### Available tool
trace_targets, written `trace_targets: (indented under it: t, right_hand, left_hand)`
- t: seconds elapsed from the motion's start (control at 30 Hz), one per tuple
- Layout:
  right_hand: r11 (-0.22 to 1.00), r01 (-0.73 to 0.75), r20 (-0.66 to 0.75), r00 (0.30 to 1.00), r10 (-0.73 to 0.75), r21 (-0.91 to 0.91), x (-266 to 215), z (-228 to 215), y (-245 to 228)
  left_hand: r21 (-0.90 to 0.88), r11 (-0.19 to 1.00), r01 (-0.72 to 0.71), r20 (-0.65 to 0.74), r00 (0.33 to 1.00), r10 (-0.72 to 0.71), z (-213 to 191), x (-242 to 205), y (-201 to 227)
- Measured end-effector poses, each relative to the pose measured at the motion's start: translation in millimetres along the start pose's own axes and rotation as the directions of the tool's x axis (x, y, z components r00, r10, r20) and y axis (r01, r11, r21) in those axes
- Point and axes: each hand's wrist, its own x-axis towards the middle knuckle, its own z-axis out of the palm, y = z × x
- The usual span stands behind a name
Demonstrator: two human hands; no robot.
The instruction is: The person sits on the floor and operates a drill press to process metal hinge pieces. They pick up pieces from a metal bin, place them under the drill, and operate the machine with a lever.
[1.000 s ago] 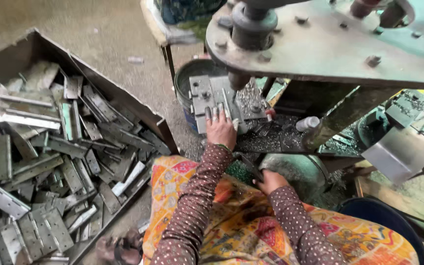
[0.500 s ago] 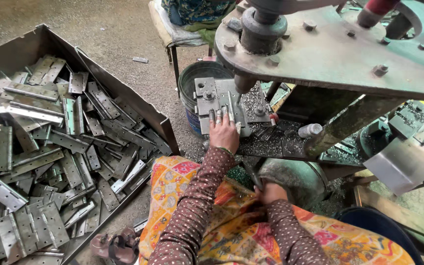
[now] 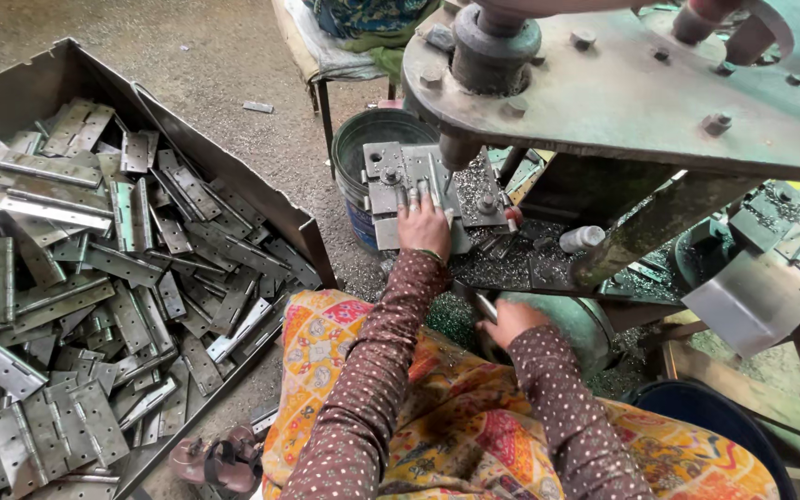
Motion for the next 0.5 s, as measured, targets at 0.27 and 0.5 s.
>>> trace_targets:
  t: [0.27,0.5]
  right_hand:
    - [0.991,-0.049,-0.082,0.995,0.06,0.127,1.5,93.4,19.3]
    - [0.988,-0.016,0.006,1.0,0.016,0.156,6.3,27.6,9.6]
  left_hand:
    - [-0.044,0.998,-0.042,-0.103,0.994,0.038,-3.5,-20.7,-7.2]
    - [0.037,0.998,-0.06,0.018,0.998,0.059,-30.6,-23.2,-7.1]
